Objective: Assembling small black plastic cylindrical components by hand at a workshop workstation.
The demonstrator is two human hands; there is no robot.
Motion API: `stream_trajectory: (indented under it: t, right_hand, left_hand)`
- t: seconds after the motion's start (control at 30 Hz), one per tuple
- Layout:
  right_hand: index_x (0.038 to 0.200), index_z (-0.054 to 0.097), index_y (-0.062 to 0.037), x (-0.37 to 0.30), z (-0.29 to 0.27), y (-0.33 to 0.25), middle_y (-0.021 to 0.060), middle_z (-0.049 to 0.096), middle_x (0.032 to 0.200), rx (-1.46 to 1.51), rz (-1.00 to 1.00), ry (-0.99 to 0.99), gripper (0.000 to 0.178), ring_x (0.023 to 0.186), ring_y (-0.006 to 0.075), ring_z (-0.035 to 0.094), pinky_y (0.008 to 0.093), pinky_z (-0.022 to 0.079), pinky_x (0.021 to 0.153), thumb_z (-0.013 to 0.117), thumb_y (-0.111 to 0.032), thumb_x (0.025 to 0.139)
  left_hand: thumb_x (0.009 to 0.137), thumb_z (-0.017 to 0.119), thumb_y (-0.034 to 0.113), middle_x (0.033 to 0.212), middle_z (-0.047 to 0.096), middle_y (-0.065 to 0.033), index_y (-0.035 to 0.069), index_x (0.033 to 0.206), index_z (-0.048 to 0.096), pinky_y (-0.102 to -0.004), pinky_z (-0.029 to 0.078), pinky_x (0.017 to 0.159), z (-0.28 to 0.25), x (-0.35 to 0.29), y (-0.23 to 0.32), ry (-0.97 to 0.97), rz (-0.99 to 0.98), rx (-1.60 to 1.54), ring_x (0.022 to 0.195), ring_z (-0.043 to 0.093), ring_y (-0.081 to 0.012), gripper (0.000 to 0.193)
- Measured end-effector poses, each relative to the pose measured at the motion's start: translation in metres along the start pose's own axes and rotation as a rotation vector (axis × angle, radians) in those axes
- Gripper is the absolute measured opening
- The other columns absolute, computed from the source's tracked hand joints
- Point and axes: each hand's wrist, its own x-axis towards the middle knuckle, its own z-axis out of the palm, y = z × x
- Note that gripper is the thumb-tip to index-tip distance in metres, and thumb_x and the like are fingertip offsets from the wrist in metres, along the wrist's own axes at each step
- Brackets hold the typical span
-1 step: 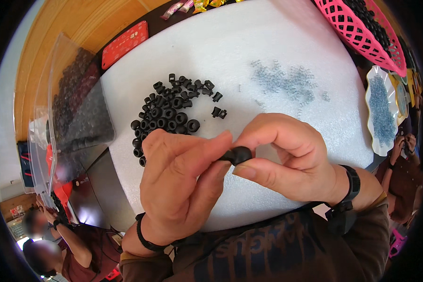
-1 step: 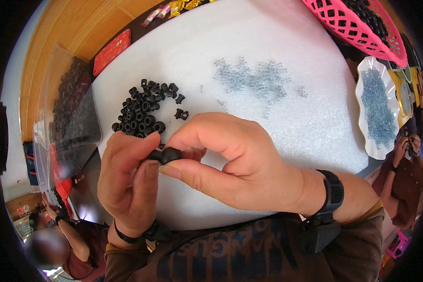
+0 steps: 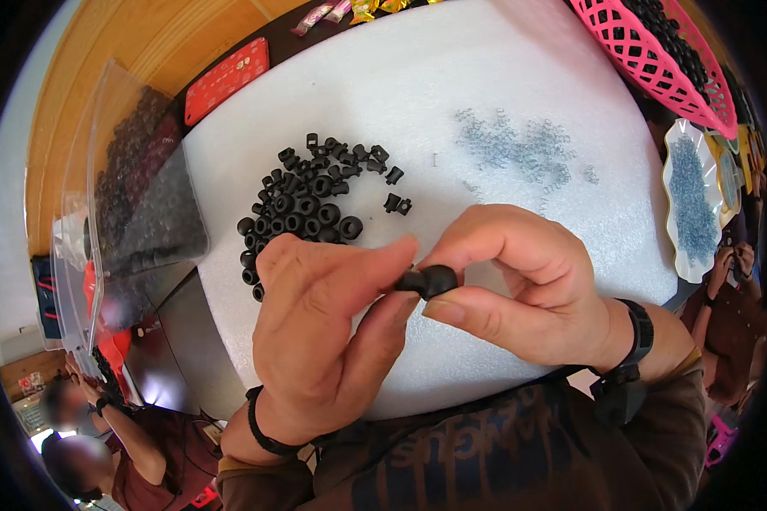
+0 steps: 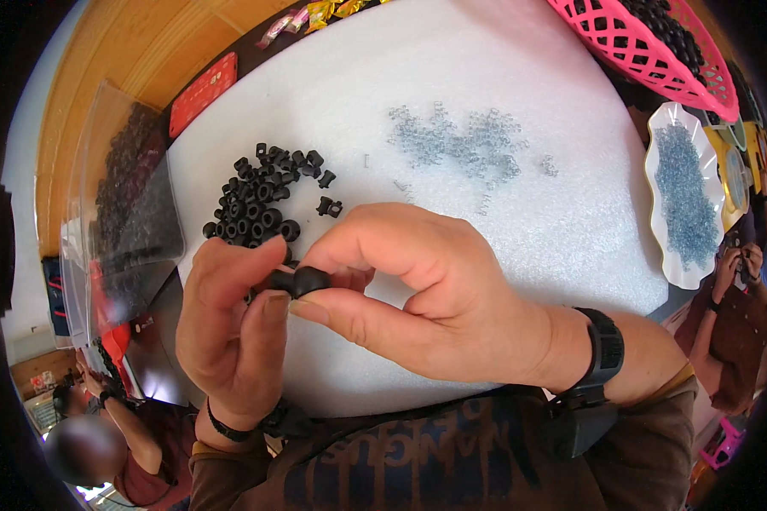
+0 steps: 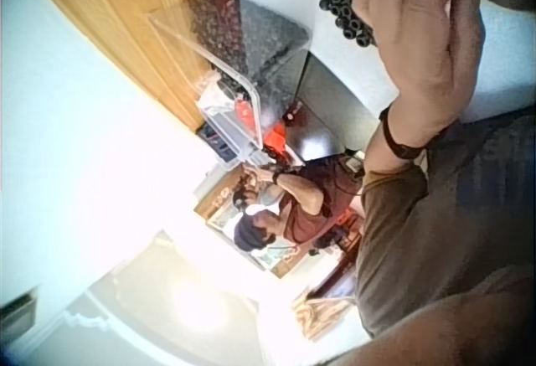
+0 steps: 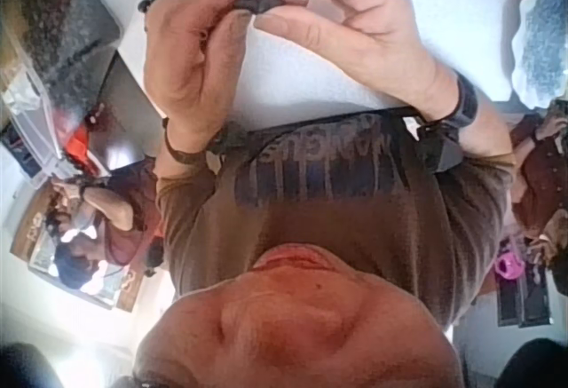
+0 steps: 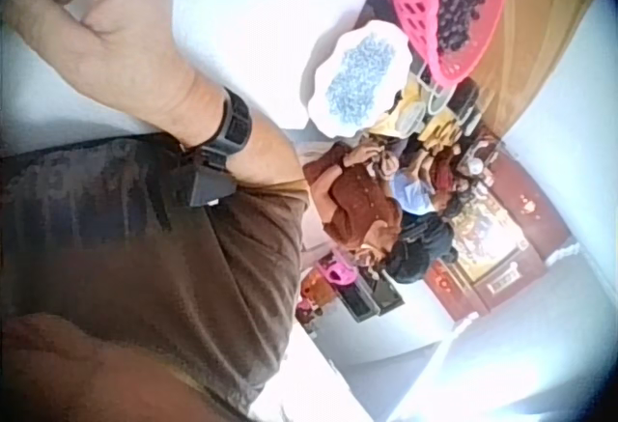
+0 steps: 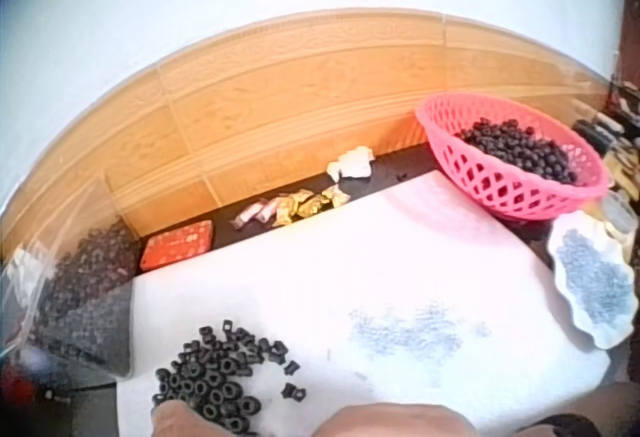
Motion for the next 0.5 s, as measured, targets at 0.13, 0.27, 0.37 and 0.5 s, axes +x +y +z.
stream_trajectory:
  t: [0.13, 0.27, 0.37, 0.5]
  right_hand:
    - [0.097, 0.06, -0.0001, -0.0009, -0.0001, -0.0014, 0.0093, 0.062, 0.092, -0.013, -0.01, 0.009, 0.019, 0.082, 0.0163, 0.059, 0.0266, 0.044, 0.073, 0.068, 0.0, 0.08]
    - [0.097, 0.06, -0.0002, -0.0015, -0.0001, -0.0006, 0.0096, 0.062, 0.091, -0.023, -0.033, 0.007, 0.02, 0.081, 0.016, 0.059, 0.0266, 0.044, 0.072, 0.068, 0.001, 0.079]
    - [0.097, 0.06, -0.0003, -0.002, -0.0008, 0.001, 0.0096, 0.062, 0.09, -0.03, -0.022, 0.008, 0.02, 0.08, 0.0161, 0.059, 0.0267, 0.044, 0.071, 0.068, 0.002, 0.079]
    - [0.096, 0.06, -0.0006, -0.0037, 0.0019, 0.0009, 0.0095, 0.062, 0.089, 0.018, -0.011, 0.035, 0.019, 0.079, 0.0164, 0.059, 0.0268, 0.044, 0.071, 0.068, 0.001, 0.079]
  left_hand:
    - [0.068, 0.072, -0.002, 0.081, 0.063, -0.0038, 0.002, 0.103, 0.065, -0.0289, 0.034, 0.066, -0.0031, 0.0009, 0.0016, -0.018, -0.043, -0.008, 0.065, 0.055, -0.0153, 0.036]
    - [0.068, 0.073, 0.0, 0.078, 0.063, -0.0019, 0.002, 0.103, 0.065, -0.0291, 0.033, 0.065, -0.0045, 0.0006, 0.0008, -0.028, 0.006, 0.025, 0.063, 0.055, -0.0143, 0.036]
    - [0.068, 0.074, 0.003, 0.075, 0.061, -0.0006, 0.001, 0.103, 0.065, -0.0292, 0.033, 0.064, -0.0023, -0.0006, 0.0039, -0.005, 0.135, 0.279, 0.061, 0.054, -0.0127, 0.036]
    - [0.068, 0.074, 0.005, 0.074, 0.06, 0.0003, 0.0, 0.104, 0.065, -0.0295, 0.033, 0.062, 0.0008, -0.003, 0.0055, 0.057, 0.24, 0.403, 0.058, 0.053, -0.0114, 0.038]
